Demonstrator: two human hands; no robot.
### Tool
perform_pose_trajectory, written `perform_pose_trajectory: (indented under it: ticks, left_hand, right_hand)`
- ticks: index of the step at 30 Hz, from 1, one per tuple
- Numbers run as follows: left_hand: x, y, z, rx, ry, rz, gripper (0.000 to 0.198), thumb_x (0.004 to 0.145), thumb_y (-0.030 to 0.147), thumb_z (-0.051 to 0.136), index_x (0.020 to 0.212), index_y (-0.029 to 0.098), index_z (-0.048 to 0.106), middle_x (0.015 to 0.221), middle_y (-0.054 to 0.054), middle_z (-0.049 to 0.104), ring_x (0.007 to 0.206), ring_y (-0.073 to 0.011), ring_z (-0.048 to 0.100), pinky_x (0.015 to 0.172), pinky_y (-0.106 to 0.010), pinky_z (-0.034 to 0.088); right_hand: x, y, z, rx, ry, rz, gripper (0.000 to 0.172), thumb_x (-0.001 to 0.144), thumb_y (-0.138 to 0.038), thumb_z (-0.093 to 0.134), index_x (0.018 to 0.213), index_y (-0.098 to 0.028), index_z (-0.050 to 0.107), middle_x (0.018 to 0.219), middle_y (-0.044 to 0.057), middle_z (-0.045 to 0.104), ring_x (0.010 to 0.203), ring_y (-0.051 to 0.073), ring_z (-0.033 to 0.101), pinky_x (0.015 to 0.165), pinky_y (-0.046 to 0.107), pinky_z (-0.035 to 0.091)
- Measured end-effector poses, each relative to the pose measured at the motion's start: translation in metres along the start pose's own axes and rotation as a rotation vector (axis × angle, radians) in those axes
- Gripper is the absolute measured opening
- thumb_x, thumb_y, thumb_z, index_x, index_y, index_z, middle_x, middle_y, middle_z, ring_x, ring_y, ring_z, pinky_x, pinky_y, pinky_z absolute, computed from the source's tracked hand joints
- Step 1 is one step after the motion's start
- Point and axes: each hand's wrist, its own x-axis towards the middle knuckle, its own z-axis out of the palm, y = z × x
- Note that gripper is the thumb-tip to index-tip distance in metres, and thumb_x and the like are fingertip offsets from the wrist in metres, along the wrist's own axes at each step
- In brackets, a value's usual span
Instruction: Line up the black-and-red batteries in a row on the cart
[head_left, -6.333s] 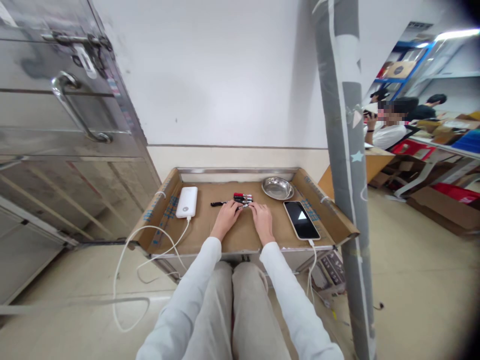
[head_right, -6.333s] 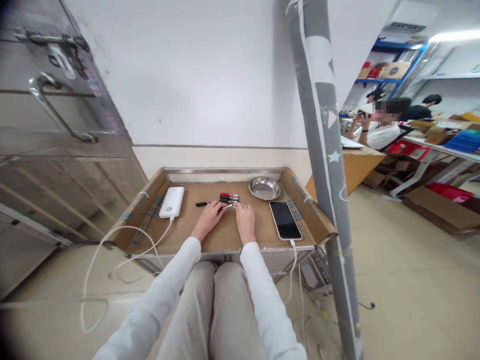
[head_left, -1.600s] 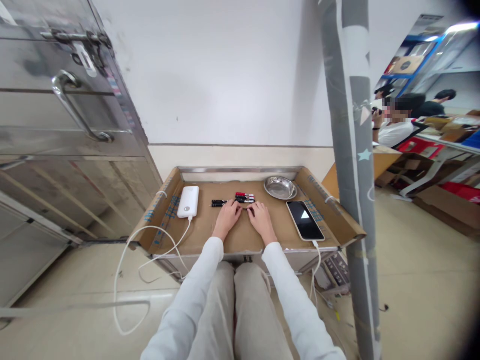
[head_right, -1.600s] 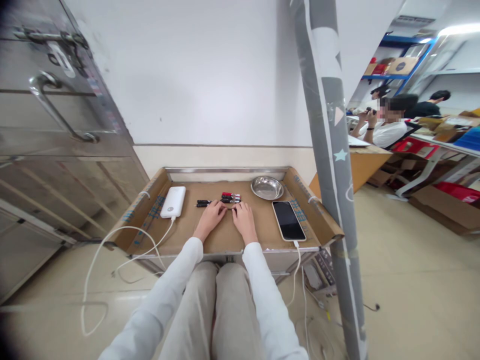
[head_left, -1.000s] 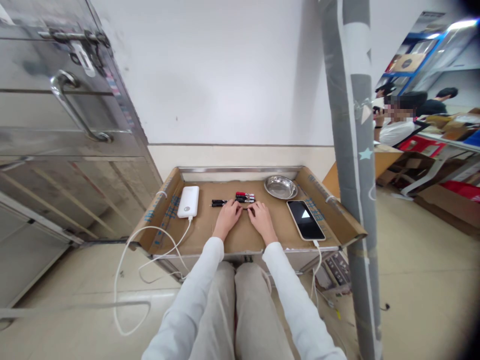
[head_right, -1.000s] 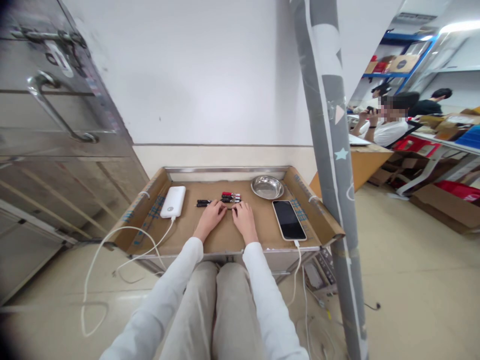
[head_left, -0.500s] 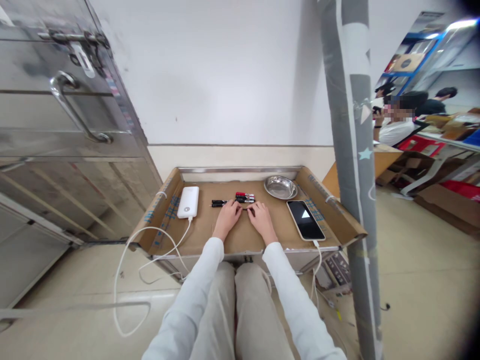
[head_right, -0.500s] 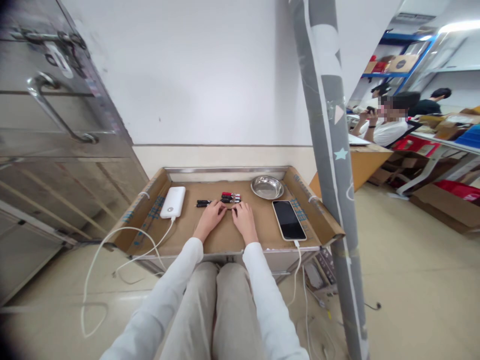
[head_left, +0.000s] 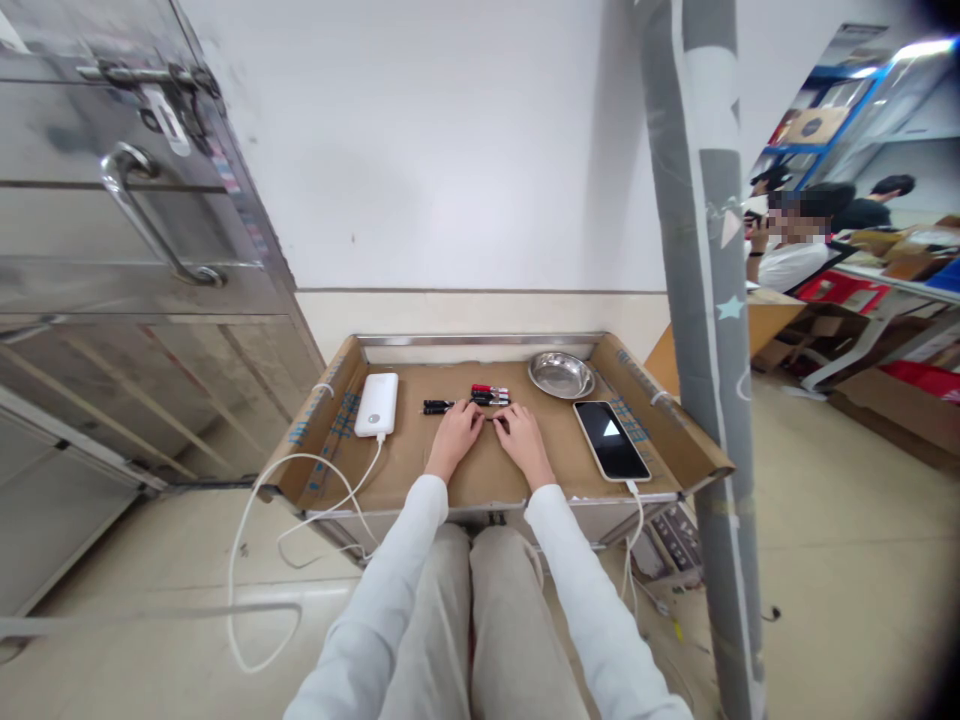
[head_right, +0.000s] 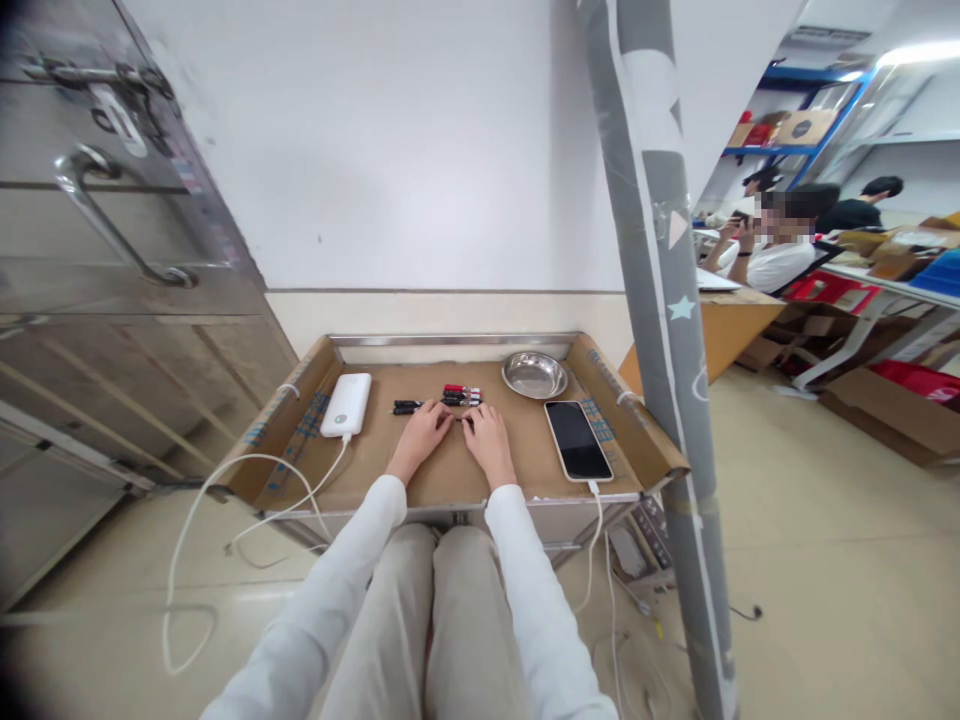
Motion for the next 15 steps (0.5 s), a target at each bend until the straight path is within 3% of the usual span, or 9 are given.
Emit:
perform_pose_trajectory:
  ticks: [15]
  left_hand:
    - [-0.0026,0.0007,-0.0025,-0.121,-0.05,0.065,0.009,0.09,0.024,0.047,0.094,0.02,0.055,0.095,-0.004,0.056,0.087,-0.0182,0.058,0.082,-0.033,0.047]
  right_hand:
    - [0.0001,-0.0008,-0.0035,0.135,0.025,-0.026,0.023,0.094,-0.021,0.036,0.095,-0.019,0.059,0.094,0.007,0.064,0.09,0.021,0.056,0.084,0.032,0.041]
